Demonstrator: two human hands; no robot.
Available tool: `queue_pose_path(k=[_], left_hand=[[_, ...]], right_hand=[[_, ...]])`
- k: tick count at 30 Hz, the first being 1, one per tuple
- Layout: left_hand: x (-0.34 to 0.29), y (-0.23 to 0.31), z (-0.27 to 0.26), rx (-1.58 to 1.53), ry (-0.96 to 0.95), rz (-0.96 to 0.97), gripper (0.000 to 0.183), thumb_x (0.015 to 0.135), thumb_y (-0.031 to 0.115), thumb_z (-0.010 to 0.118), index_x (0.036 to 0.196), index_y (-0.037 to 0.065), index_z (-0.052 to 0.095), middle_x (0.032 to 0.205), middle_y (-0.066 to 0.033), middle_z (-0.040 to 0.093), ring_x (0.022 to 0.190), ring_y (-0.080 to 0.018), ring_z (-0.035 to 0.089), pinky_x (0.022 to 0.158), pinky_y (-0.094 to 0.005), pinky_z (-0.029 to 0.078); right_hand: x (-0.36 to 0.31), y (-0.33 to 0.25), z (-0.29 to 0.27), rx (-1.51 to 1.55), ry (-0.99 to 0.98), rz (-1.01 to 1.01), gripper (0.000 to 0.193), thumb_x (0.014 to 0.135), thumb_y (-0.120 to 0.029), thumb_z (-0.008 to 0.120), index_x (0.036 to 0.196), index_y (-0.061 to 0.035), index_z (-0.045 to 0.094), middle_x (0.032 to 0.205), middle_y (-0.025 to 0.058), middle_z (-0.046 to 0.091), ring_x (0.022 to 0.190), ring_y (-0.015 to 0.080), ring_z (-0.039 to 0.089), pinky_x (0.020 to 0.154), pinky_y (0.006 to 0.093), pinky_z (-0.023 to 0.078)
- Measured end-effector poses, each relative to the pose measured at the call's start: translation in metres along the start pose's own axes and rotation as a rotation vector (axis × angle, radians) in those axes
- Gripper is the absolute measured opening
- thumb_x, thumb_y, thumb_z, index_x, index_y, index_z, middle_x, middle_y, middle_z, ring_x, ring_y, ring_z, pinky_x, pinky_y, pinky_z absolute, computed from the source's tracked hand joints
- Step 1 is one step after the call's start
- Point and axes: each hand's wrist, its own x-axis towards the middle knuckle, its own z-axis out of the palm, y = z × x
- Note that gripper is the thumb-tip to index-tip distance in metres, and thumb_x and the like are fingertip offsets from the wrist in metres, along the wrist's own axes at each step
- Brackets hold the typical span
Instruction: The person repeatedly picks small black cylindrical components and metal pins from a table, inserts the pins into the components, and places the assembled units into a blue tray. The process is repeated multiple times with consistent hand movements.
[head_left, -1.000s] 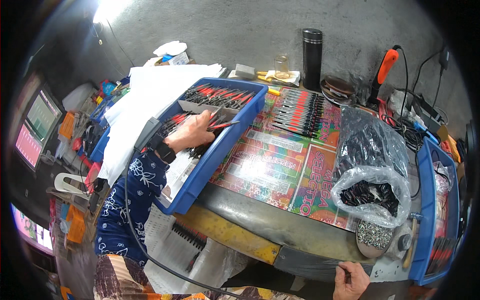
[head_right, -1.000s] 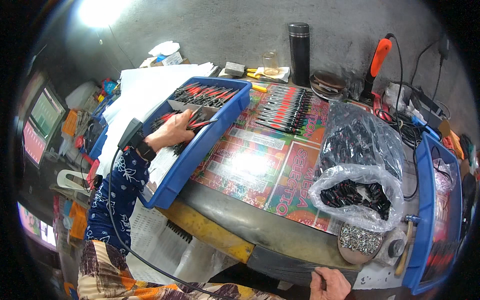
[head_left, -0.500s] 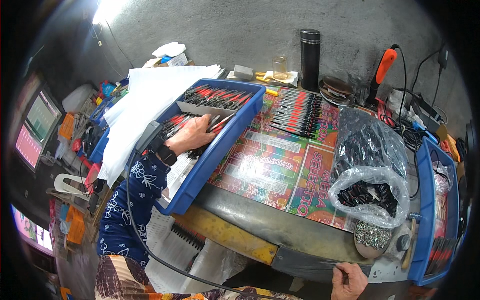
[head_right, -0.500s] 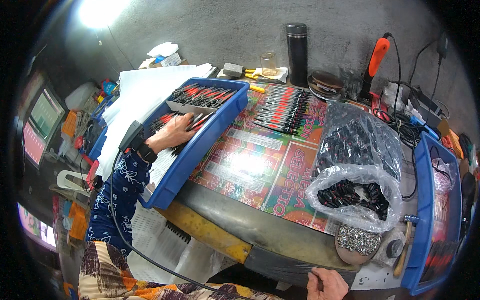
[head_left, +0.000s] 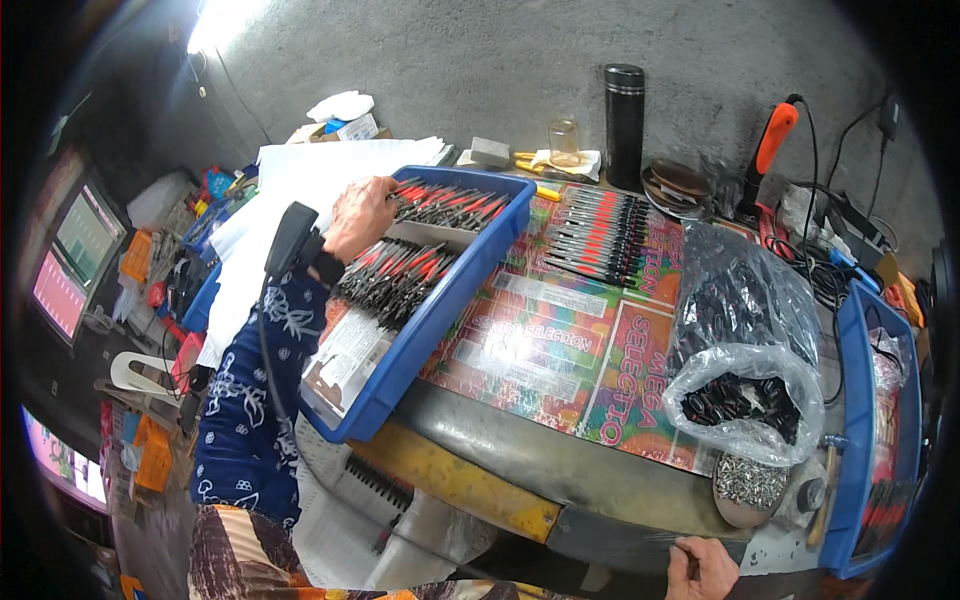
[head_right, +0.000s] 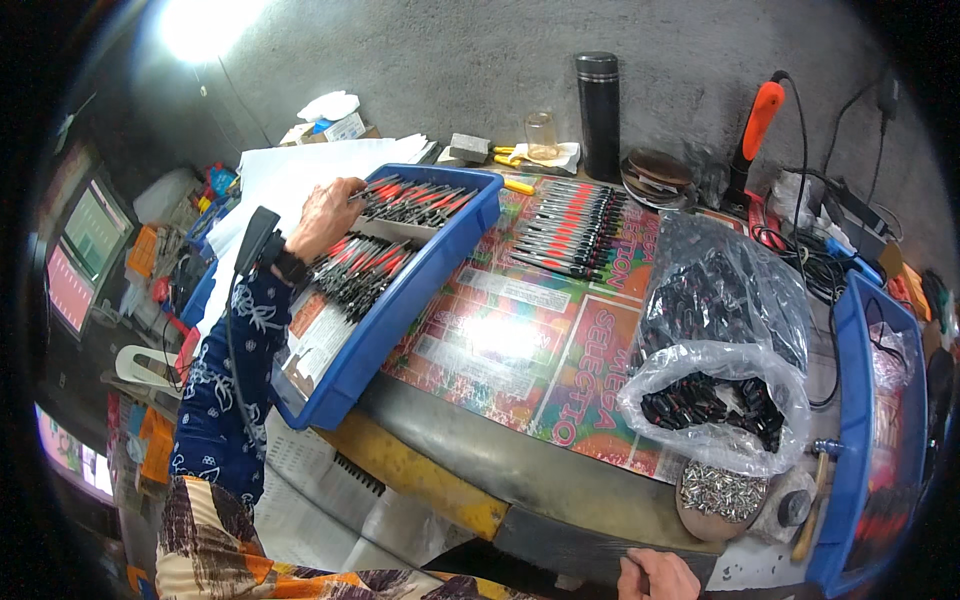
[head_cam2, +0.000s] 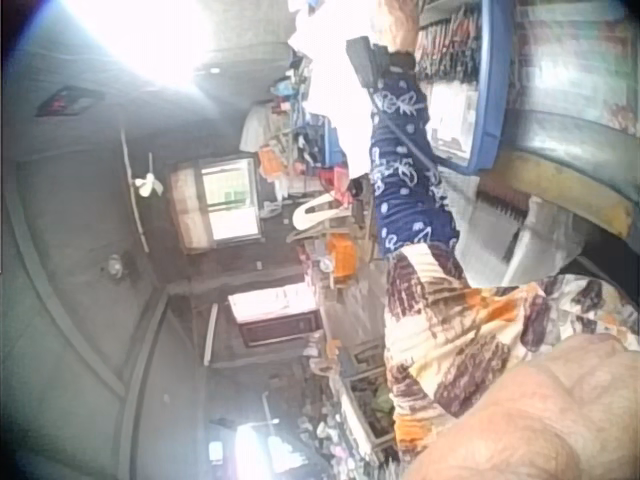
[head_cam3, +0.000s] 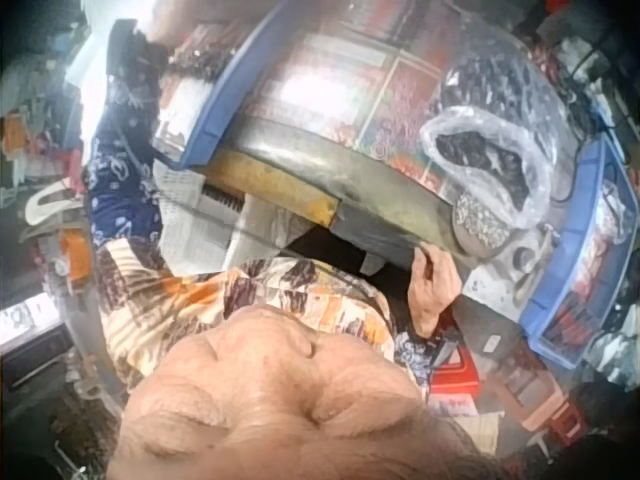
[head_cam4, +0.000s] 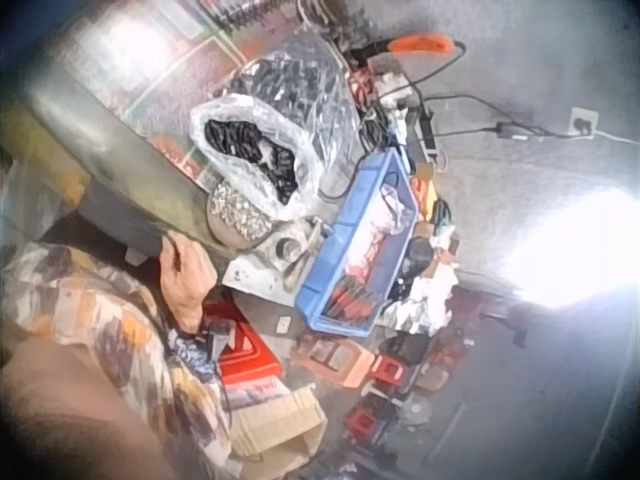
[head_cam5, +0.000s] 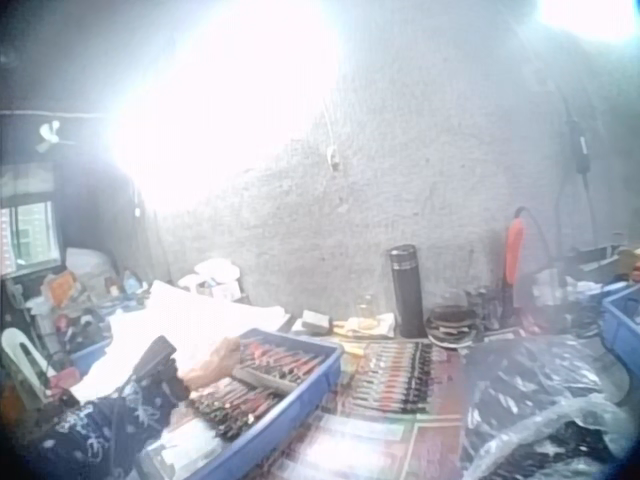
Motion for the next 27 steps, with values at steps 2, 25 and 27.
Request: queue_pose_path(k=[2, 25, 27], left_hand=[[0.019, -0.010, 0.014, 0.019, -0.034, -0.004, 0.026, 0.082, 0.023, 0.066, 0.097, 0.004, 0.073, 0.088, -0.0236, 0.070, 0.085, -0.0410, 0.068, 0.078, -0.0481, 0.054], [0.063, -0.052, 0.081, 0.268, -0.143, 0.170, 0.012, 0.079, 0.009, 0.059, 0.078, -0.002, 0.065, 0.080, -0.0247, 0.068, 0.076, -0.0412, 0.068, 0.068, -0.0477, 0.055], [0.060, -0.060, 0.086, 0.247, -0.116, 0.213, 0.010, 0.079, 0.008, 0.059, 0.077, -0.001, 0.062, 0.080, -0.0236, 0.066, 0.076, -0.0409, 0.067, 0.068, -0.0477, 0.054]], right_hand=[[0.001, 0.000, 0.001, -0.008, 0.009, -0.017, 0.012, 0.084, 0.002, 0.071, 0.096, 0.0006, 0.067, 0.080, 0.0154, 0.065, 0.067, 0.0303, 0.062, 0.062, 0.0363, 0.050], [0.002, 0.001, -0.001, -0.046, -0.029, -0.003, 0.012, 0.084, -0.001, 0.071, 0.096, -0.0012, 0.068, 0.083, 0.0155, 0.067, 0.072, 0.0331, 0.066, 0.066, 0.0380, 0.053], [0.002, 0.001, -0.001, -0.045, -0.026, -0.007, 0.012, 0.084, -0.001, 0.071, 0.096, -0.0013, 0.068, 0.083, 0.0155, 0.067, 0.072, 0.0331, 0.065, 0.066, 0.0381, 0.053]])
